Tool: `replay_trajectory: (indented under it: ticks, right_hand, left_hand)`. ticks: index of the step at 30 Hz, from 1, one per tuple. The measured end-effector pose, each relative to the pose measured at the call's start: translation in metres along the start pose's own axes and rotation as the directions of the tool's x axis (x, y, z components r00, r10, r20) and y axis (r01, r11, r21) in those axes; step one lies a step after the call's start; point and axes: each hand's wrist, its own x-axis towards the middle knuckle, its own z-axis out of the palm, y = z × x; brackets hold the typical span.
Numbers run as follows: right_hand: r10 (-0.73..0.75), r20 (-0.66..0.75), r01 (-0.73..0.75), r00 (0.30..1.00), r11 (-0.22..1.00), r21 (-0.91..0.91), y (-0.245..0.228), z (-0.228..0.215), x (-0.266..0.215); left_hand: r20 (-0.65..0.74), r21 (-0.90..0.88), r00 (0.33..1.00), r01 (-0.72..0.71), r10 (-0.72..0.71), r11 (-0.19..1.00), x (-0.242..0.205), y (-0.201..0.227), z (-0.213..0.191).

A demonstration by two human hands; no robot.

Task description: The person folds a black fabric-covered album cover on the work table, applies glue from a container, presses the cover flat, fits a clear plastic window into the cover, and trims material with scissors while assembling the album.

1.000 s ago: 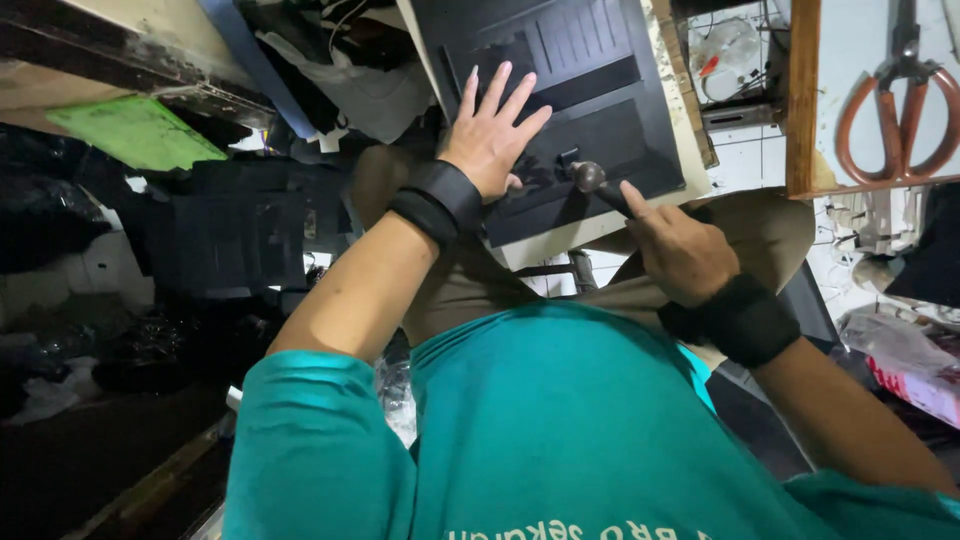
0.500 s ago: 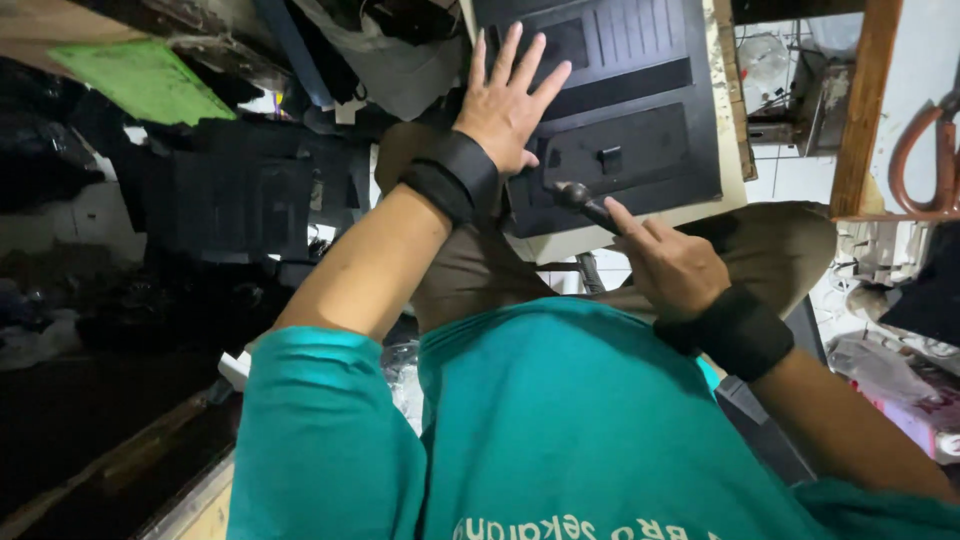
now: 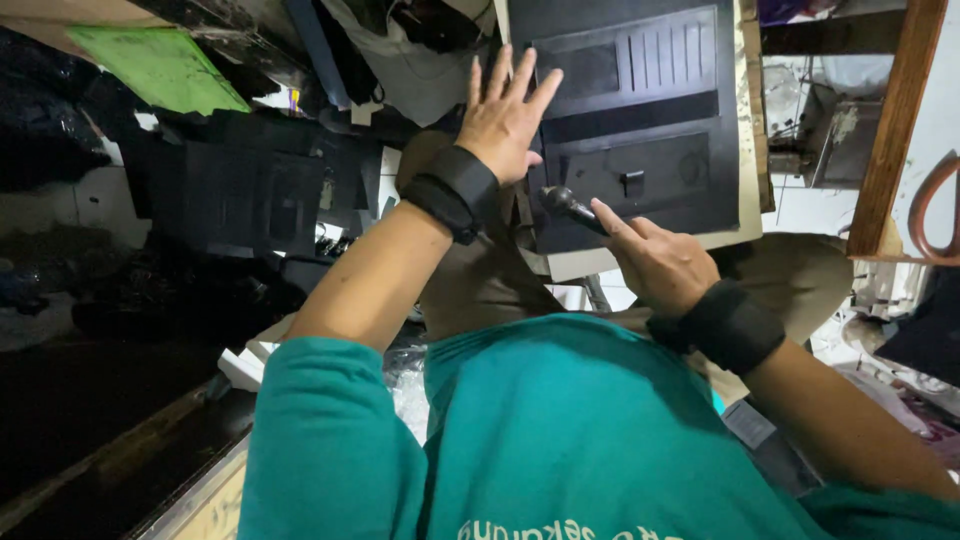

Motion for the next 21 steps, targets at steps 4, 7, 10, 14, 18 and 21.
replay_trajectory:
  ticks: [4,7,10,14,18,21]
  right_hand:
    - [0.056,0.021,-0.057,0.998,0.997,0.057,0.004,-0.004,0.017]
    - [0.107,0.014,-0.108,0.994,0.988,0.109,0.005,-0.008,0.03]
    - [0.189,0.107,-0.204,0.976,0.967,0.15,0.004,-0.018,0.048]
    - [0.246,0.074,-0.249,0.966,0.968,0.025,0.003,-0.019,0.053]
    - [0.309,0.117,-0.323,0.944,0.939,0.121,0.014,-0.01,0.072]
    - [0.365,0.152,-0.388,0.918,0.908,0.16,0.023,-0.028,0.065]
  left_hand:
    - [-0.15,-0.001,0.988,0.05,-0.05,0.999,0.004,-0.019,0.018]
    - [-0.178,-0.024,0.982,0.058,-0.061,0.998,0.006,-0.027,0.023]
    - [-0.137,-0.063,0.988,0.065,-0.073,0.996,-0.001,-0.025,0.013]
    - [-0.279,-0.022,0.96,-0.003,-0.004,1.0,0.007,-0.042,0.05]
    - [-0.255,-0.085,0.964,0.051,-0.071,0.995,0.001,-0.032,0.051]
    - [-0.212,-0.066,0.977,0.02,-0.033,0.998,-0.014,-0.021,0.034]
